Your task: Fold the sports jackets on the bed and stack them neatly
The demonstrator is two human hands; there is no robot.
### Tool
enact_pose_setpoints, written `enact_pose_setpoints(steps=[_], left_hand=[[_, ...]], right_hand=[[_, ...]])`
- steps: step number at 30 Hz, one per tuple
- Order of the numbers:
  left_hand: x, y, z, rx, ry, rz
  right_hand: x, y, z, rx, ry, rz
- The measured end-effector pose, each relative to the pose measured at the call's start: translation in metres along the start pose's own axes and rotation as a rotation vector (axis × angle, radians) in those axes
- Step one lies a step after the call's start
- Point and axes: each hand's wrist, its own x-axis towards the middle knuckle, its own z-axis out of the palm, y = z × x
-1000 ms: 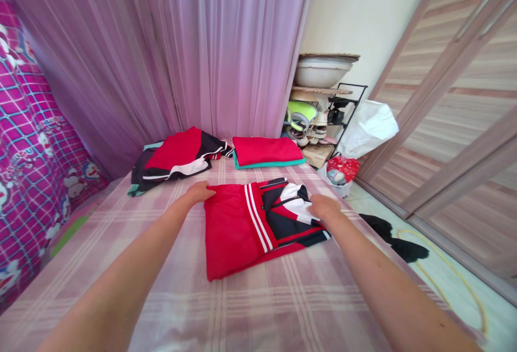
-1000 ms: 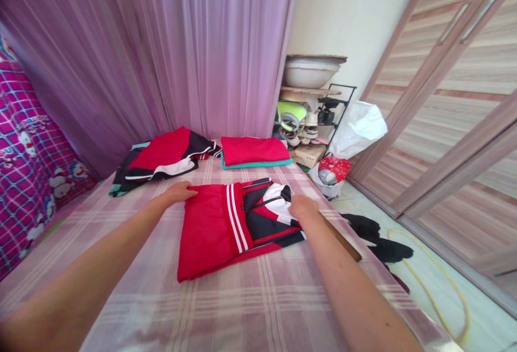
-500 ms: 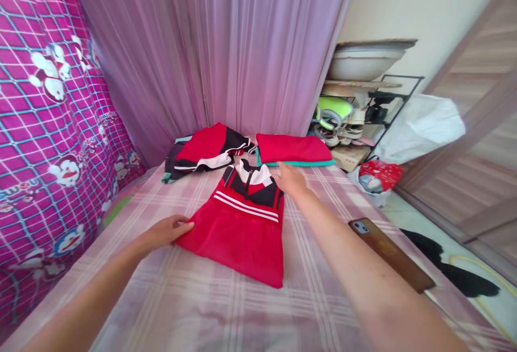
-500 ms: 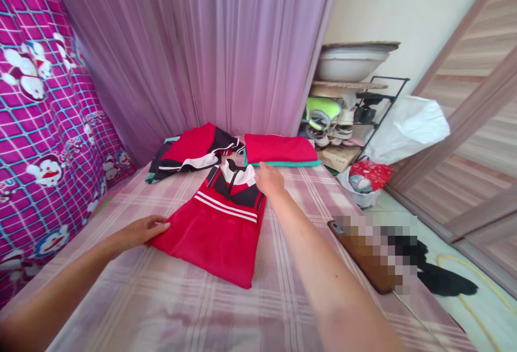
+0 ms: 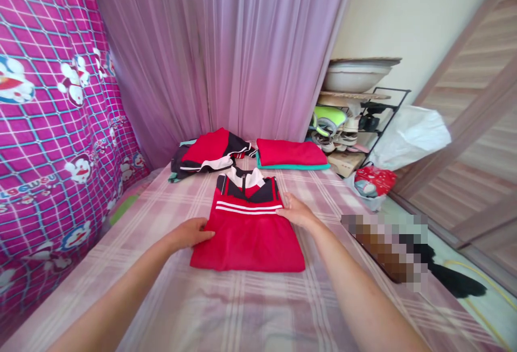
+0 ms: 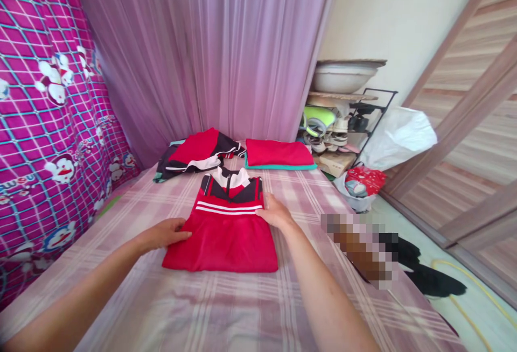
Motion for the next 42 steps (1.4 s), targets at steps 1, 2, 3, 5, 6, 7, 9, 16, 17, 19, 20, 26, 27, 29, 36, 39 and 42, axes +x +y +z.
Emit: enact_pose_setpoints(steps=[1, 2, 3, 5, 6, 7, 9, 16, 17, 19, 20, 26, 27, 29, 36, 39, 42], left_hand=[[-0.005, 0.002, 0.003, -0.028, -0.067, -0.016], [-0.008, 0.005, 0.004, -0.029, -0.104, -0.036], [-0.009, 0.007, 0.004, -0.003, -0.106, -0.055], [-0.004, 0.011, -0.001, 0.092, -0.016, -0.07], [0.001, 0.014, -0.004, 0.145, 0.07, -0.059], [0.008, 0.016, -0.008, 0.192, 0.168, -0.035], [0.023, 0.023, -0.012, 0.248, 0.322, 0.033], [0.057, 0.032, 0.0, 0.141, 0.33, 0.087], [0.056, 0.031, 0.001, 0.097, 0.322, 0.088], [0.051, 0.029, 0.001, -0.017, 0.286, 0.087], [0.048, 0.029, 0.0, -0.076, 0.261, 0.081], [0.032, 0.036, -0.005, -0.267, 0.168, 0.012], [0.032, 0.036, -0.005, -0.278, 0.179, 0.013], [0.033, 0.037, -0.005, -0.288, 0.214, 0.03], [0.041, 0.036, -0.005, -0.159, 0.319, 0.024], [0.039, 0.031, -0.001, -0.155, 0.254, 0.004], [0.031, 0.026, -0.003, -0.236, 0.189, -0.009]], right_hand=[[-0.002, 0.001, -0.008, -0.03, -0.038, 0.003], [-0.004, 0.001, -0.013, -0.084, -0.071, 0.013], [-0.007, 0.002, -0.017, -0.152, -0.091, 0.028], [-0.012, 0.001, -0.018, -0.269, -0.08, 0.055], [-0.015, 0.0, -0.016, -0.309, -0.06, 0.06], [-0.017, -0.001, -0.014, -0.335, -0.037, 0.057], [-0.019, -0.004, -0.008, -0.358, -0.011, 0.06], [-0.02, -0.011, -0.006, -0.31, -0.031, 0.124], [-0.02, -0.01, -0.006, -0.271, -0.001, 0.118], [-0.017, -0.009, -0.004, -0.163, 0.077, 0.075], [-0.015, -0.008, -0.002, -0.107, 0.115, 0.045], [-0.006, -0.005, 0.016, 0.106, 0.163, 0.032], [-0.007, -0.005, 0.016, 0.125, 0.164, 0.04], [-0.008, -0.006, 0.012, 0.156, 0.19, 0.036], [-0.012, -0.011, 0.001, 0.078, 0.31, 0.062], [-0.016, -0.004, 0.003, 0.076, 0.164, 0.108], [-0.022, 0.008, -0.002, 0.287, -0.036, 0.134]])
